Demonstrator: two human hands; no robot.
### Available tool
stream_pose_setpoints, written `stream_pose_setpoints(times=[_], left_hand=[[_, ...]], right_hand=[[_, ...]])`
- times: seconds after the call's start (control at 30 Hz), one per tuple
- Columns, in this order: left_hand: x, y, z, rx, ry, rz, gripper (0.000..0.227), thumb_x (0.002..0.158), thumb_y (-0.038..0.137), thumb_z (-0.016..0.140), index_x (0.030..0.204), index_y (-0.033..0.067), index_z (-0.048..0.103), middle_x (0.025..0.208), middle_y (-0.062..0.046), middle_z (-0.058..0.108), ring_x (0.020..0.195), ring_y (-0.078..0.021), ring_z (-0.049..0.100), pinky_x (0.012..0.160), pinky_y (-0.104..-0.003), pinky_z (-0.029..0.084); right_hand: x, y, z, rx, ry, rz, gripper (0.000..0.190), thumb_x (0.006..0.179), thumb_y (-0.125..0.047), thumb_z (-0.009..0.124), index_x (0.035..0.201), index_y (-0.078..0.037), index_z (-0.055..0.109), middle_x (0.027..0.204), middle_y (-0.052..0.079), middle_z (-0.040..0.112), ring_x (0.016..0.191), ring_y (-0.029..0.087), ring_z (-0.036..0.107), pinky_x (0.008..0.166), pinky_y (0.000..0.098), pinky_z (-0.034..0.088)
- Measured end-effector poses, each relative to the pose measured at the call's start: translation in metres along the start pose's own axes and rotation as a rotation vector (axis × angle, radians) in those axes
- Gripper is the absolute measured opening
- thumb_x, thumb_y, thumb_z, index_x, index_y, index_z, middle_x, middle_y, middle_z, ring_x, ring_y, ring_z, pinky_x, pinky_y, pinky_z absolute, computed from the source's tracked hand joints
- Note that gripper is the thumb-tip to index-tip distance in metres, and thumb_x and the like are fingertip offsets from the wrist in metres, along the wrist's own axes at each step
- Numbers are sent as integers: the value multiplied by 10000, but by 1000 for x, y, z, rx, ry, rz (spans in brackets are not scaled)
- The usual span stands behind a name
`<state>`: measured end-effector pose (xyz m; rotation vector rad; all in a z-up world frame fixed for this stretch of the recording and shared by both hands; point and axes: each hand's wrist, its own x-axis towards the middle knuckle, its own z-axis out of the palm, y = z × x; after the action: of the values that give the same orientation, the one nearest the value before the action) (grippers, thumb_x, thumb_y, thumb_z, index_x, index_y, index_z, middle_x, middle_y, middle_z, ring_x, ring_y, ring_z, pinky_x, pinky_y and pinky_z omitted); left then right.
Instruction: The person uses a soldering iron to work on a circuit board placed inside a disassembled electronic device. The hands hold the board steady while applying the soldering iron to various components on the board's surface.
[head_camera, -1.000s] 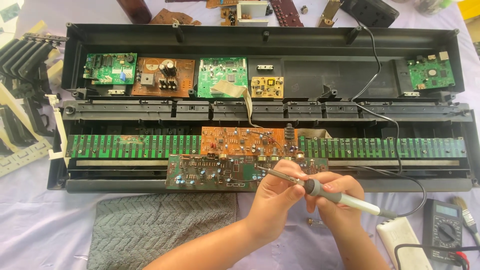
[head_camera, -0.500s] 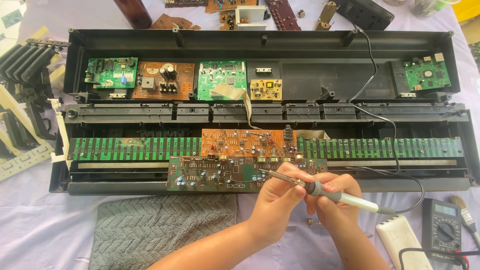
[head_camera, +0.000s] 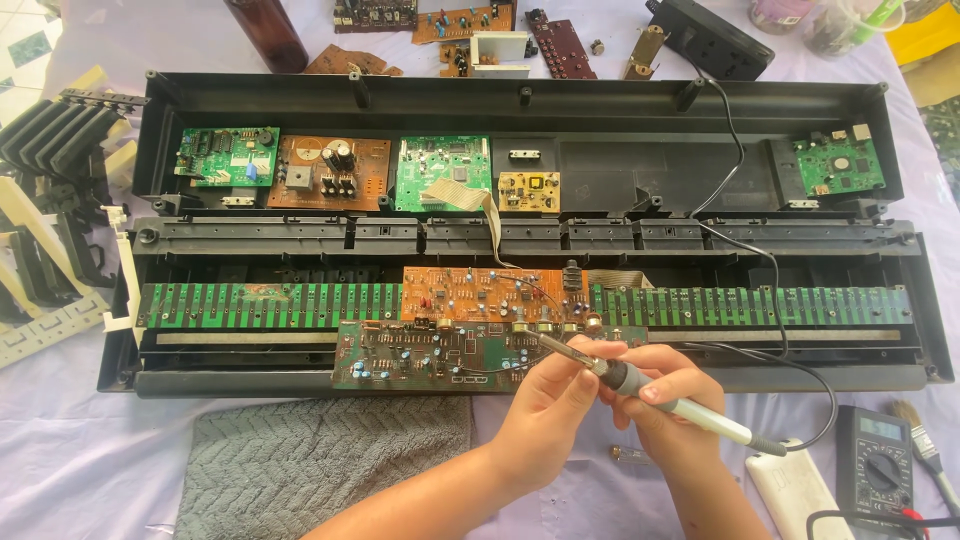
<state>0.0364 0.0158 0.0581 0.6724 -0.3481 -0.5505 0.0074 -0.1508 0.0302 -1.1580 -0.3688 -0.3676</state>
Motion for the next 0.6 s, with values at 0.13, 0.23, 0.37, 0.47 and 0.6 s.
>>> stream_pose_setpoints(times=[0.13, 0.23, 0.37, 0.47, 0.6], left_hand=[[1, -1, 0, -35, -13, 3, 308, 1112, 251, 541, 1351, 59, 568, 1148, -113, 639, 946, -182, 575, 903, -322, 510], [3, -2, 0, -92, -40, 37, 236, 1117, 253, 542, 1279, 85, 576, 1150, -78, 594, 978, -174, 534, 897, -320, 481], [3, -10, -6, -205, -12, -1, 255, 1106, 279, 562, 1292, 105, 571, 1154, -82, 617, 1004, -164, 548, 891, -337, 472], [5, -8, -6, -232, 16, -16, 246, 1085, 287, 601, 1258, 113, 607, 1104, -55, 620, 974, -156, 545, 875, -333, 468], [4, -8, -10, -275, 44, -50, 223, 1051, 254, 660, 1220, 110, 648, 1009, -41, 633, 921, -149, 545, 870, -333, 470]], right_hand=[[-2, 0, -1, -21, 14, 16, 139, 909, -69, 761, 1002, -139, 685, 1208, 158, 660, 805, 226, 704, 528, 227, 598], [0, -5, 3, -217, 7, 12, 117, 916, -133, 744, 983, -161, 652, 1188, 172, 691, 783, 199, 722, 533, 216, 614], [2, -6, 8, -352, 14, -23, 107, 904, -150, 737, 955, -177, 647, 1184, 144, 699, 762, 139, 708, 535, 188, 608], [-2, -3, 9, -407, 9, -48, 101, 895, -114, 733, 928, -182, 666, 1225, 137, 693, 772, 138, 708, 574, 199, 619], [0, -1, 9, -354, -14, -83, 77, 917, -108, 722, 933, -169, 677, 1240, 128, 692, 825, 153, 717, 612, 211, 622]])
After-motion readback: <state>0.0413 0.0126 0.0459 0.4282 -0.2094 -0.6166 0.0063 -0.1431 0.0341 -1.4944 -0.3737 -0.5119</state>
